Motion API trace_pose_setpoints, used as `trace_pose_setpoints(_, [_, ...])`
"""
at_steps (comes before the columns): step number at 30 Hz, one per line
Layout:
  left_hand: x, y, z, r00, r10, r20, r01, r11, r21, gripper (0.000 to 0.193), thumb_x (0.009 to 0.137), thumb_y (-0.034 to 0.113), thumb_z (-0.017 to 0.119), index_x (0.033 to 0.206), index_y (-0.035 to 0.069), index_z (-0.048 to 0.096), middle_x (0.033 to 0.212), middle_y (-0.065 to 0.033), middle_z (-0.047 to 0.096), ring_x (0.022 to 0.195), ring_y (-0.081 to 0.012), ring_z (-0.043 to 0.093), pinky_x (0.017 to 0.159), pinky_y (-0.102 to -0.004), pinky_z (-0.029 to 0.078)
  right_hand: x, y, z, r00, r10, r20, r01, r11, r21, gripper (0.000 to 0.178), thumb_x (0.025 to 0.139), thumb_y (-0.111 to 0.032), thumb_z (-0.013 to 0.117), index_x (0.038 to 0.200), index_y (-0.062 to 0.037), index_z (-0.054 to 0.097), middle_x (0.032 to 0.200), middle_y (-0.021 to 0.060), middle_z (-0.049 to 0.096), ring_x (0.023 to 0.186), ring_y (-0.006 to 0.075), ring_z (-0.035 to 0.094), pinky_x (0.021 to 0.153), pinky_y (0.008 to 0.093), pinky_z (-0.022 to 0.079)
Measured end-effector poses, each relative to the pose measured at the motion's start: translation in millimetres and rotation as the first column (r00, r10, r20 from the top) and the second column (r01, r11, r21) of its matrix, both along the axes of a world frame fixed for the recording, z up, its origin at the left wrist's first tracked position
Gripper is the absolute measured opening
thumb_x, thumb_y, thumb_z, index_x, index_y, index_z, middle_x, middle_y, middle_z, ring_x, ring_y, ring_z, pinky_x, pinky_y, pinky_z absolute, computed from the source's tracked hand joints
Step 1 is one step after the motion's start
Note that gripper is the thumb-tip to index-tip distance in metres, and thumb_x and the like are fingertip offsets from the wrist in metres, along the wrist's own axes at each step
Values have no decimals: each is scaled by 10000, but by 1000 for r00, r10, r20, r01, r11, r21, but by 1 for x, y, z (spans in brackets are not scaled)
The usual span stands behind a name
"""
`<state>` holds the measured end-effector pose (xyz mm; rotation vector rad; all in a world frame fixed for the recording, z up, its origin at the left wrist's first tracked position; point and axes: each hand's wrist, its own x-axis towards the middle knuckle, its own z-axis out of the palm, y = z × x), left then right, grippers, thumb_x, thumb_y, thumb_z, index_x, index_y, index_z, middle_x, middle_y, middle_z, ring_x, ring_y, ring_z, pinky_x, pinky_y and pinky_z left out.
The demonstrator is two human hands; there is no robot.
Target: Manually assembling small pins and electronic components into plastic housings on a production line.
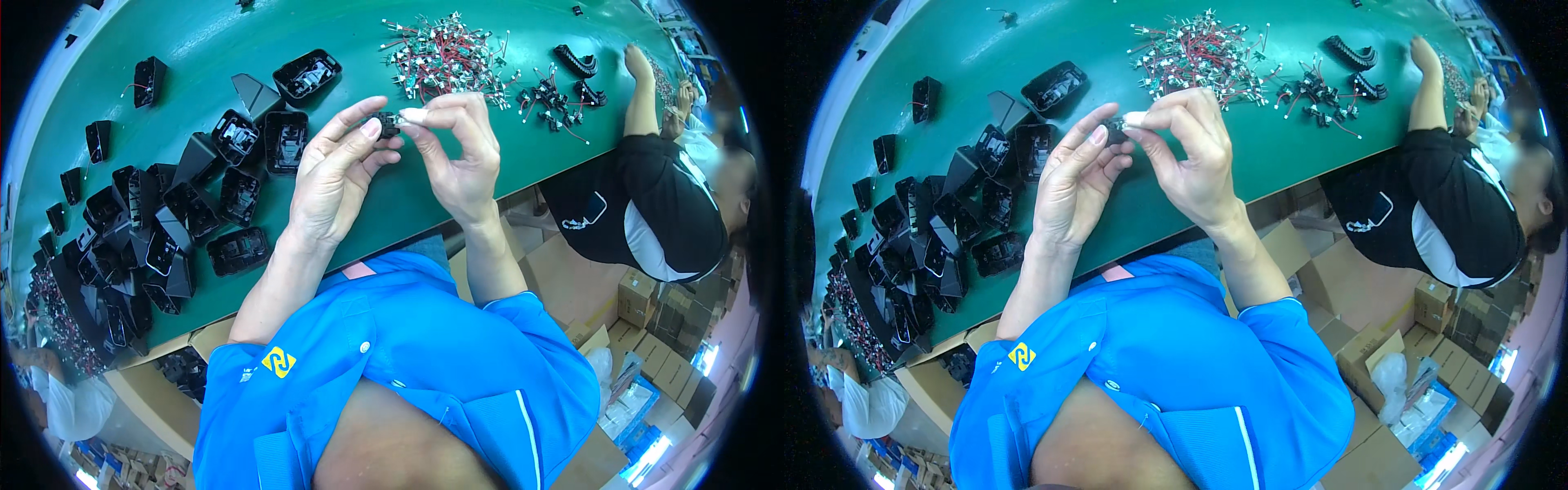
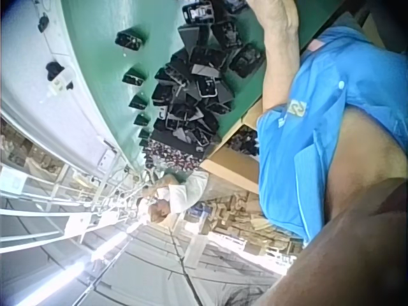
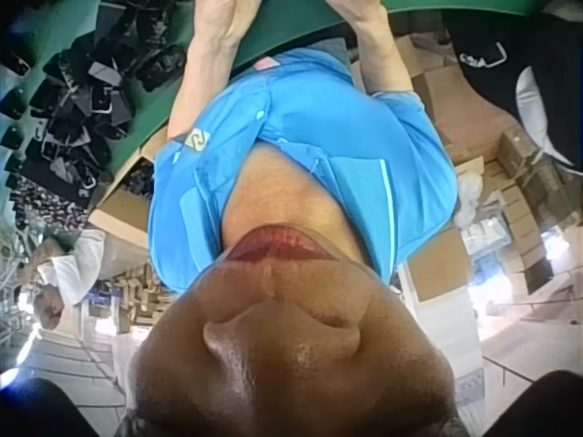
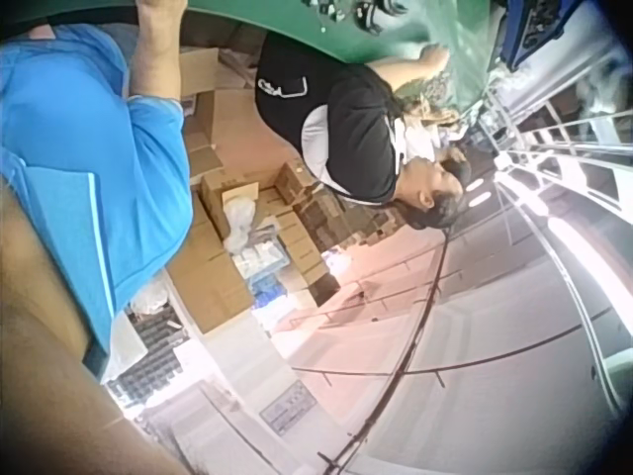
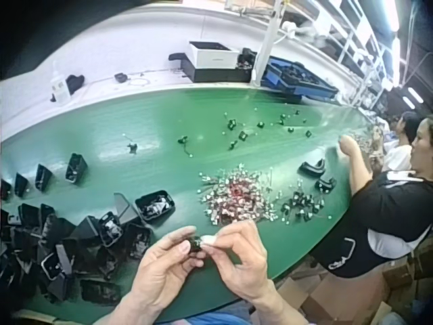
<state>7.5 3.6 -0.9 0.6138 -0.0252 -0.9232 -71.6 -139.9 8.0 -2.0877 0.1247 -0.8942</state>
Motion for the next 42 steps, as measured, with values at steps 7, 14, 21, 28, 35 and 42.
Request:
trace_pose_setpoints(7, [0,0,-1,1000,-26,-3,26,1000,-18,281,988,54,587,1249,-51,586,1015,-142,651,908,-179,664,805,-256,567,-1,-7,9,997,46,-56,-50,997,-64,110,820,-40,760,920,-56,719,898,40,605,874,174,540,801,289,438])
trace_pose_setpoints(14, [-1,0,-1,999,-38,-7,37,999,-8,275,990,55,584,1244,-49,590,1013,-140,650,897,-172,657,814,-264,559,-3,-6,12,996,15,-88,-18,999,-39,110,805,-53,770,899,-63,714,894,39,612,871,176,531,817,296,427])
trace_pose_setpoints(21, [0,1,-5,999,-40,29,39,999,6,258,992,57,585,1227,-47,599,992,-130,648,875,-155,643,807,-255,547,-2,-4,16,986,21,-166,-38,994,-102,82,805,-46,766,855,-59,702,885,37,613,891,177,532,820,297,423])
trace_pose_setpoints(28, [-1,-1,-4,997,-45,67,43,998,34,264,989,55,596,1235,-41,587,998,-123,643,860,-144,632,786,-243,538,-5,-8,5,988,50,-148,-61,995,-74,118,805,-14,766,880,-50,682,934,61,658,946,191,597,834,297,469])
trace_pose_setpoints(35, [-10,-4,-5,999,-27,47,22,994,106,281,986,60,610,1249,-28,562,1039,-138,635,856,-141,627,767,-240,538,-19,0,-8,991,77,-106,-47,965,258,253,758,5,801,976,-63,691,1062,68,728,919,195,675,849,304,519])
trace_pose_setpoints(42, [-5,-4,-5,999,4,34,-8,992,123,278,983,70,621,1237,-27,563,1065,-157,631,868,-150,630,766,-250,543,-30,-99,10,719,-693,39,639,639,-427,232,815,-133,788,1033,-125,710,936,21,693,866,205,590,848,324,451])
